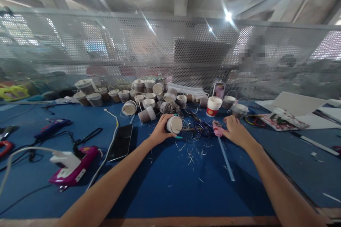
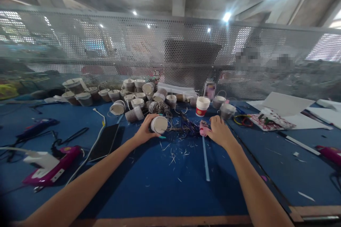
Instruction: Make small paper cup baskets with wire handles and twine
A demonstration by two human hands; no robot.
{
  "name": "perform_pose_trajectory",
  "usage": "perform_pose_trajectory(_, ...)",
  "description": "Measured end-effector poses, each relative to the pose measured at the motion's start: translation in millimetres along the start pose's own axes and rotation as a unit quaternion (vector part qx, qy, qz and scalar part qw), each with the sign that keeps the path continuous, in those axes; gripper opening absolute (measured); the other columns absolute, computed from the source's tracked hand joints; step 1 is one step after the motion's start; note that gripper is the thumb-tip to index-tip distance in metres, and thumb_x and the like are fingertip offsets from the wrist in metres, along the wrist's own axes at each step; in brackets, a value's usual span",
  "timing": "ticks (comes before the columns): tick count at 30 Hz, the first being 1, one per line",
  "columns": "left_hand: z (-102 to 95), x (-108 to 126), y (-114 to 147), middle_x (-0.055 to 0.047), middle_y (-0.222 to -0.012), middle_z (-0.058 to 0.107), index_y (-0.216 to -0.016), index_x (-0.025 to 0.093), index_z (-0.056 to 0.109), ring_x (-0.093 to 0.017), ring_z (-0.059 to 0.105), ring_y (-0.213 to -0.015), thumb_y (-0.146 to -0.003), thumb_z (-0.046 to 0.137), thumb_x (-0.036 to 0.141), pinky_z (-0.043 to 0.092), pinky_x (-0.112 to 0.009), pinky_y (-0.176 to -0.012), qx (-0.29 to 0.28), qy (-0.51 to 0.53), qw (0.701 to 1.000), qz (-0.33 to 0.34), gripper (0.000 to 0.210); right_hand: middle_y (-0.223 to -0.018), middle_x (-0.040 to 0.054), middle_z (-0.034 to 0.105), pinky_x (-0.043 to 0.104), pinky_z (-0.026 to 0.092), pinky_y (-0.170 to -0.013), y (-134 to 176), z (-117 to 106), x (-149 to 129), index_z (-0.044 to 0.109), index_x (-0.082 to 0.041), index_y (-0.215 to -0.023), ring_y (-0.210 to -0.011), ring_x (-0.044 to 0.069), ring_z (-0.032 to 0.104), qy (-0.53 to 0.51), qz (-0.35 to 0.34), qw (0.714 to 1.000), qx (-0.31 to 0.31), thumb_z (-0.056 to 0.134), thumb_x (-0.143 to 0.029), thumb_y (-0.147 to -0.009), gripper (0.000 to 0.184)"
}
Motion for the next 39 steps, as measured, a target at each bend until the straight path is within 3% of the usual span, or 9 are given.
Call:
perform_pose_trajectory(3,-0.7,2,0,-0.010,-0.115,0.043,-0.119,0.024,0.040,-0.026,0.042,-0.110,-0.053,0.074,0.043,0.034,-0.046,-0.095,0.004,0.002,1.000,-0.001,0.077,-0.092,0.0140,0.051,0.036,0.037,-0.073,1,-19,-30,0.048,-0.014,-0.088,-0.088,0.027,0.046,0.032,-0.033,0.997,0.053,0.050,-0.032,-0.069,0.026)
perform_pose_trajectory(6,-1.3,5,1,-0.010,-0.114,0.044,-0.118,0.023,0.041,-0.027,0.044,-0.108,-0.052,0.074,0.045,0.036,-0.046,-0.093,0.003,-0.007,1.000,-0.011,0.077,-0.080,0.0057,0.054,0.028,0.037,-0.063,4,-15,-72,0.049,-0.017,-0.085,-0.071,0.018,0.048,-0.112,-0.119,0.985,-0.055,0.051,-0.039,-0.072,0.025)
perform_pose_trajectory(8,-2.0,6,1,-0.010,-0.113,0.045,-0.118,0.023,0.042,-0.027,0.044,-0.108,-0.051,0.074,0.047,0.036,-0.046,-0.093,0.007,-0.012,1.000,-0.014,0.078,-0.072,0.0015,0.054,0.024,0.034,-0.055,3,-3,-91,0.050,-0.019,-0.081,-0.060,0.013,0.047,-0.201,-0.109,0.967,-0.116,0.052,-0.045,-0.073,0.028)
perform_pose_trajectory(13,-1.4,9,1,-0.010,-0.111,0.047,-0.116,0.022,0.044,-0.026,0.047,-0.105,-0.048,0.075,0.047,0.038,-0.044,-0.092,0.002,-0.018,1.000,-0.001,0.079,-0.052,-0.0020,0.049,0.022,0.027,-0.046,-7,31,-118,0.050,-0.017,-0.062,-0.046,0.009,0.041,-0.333,-0.078,0.928,-0.146,0.048,-0.048,-0.077,0.034)
perform_pose_trajectory(19,3.2,9,0,-0.010,-0.112,0.047,-0.117,0.023,0.043,-0.027,0.046,-0.106,-0.048,0.075,0.048,0.038,-0.045,-0.092,-0.030,-0.021,0.999,0.005,0.080,-0.046,-0.0018,0.049,0.022,0.031,-0.047,-6,48,-132,0.050,-0.017,-0.055,-0.043,0.009,0.042,-0.395,-0.073,0.902,-0.157,0.041,-0.038,-0.083,0.035)
perform_pose_trajectory(28,7.2,7,-1,-0.011,-0.112,0.047,-0.117,0.022,0.044,-0.026,0.045,-0.107,-0.050,0.074,0.049,0.038,-0.045,-0.093,-0.051,-0.038,0.998,0.009,0.079,-0.048,-0.0002,0.049,0.024,0.036,-0.057,-3,47,-133,0.043,-0.019,-0.049,-0.050,0.012,0.048,-0.385,-0.090,0.913,-0.096,0.034,-0.032,-0.087,0.041)
perform_pose_trajectory(39,7.3,10,-3,-0.010,-0.110,0.049,-0.117,0.022,0.044,-0.026,0.046,-0.105,-0.052,0.073,0.049,0.038,-0.044,-0.091,-0.059,-0.042,0.997,0.010,0.076,-0.047,-0.0006,0.050,0.024,0.038,-0.057,-2,50,-132,0.046,-0.019,-0.049,-0.046,0.011,0.049,-0.414,-0.073,0.901,-0.109,0.033,-0.034,-0.088,0.044)
Point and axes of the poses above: each hand's wrist, its own y-axis away from the middle knuckle, its own z-axis out of the palm, x = y × z, the point moved 5 cm from there along -y, towards the middle knuckle
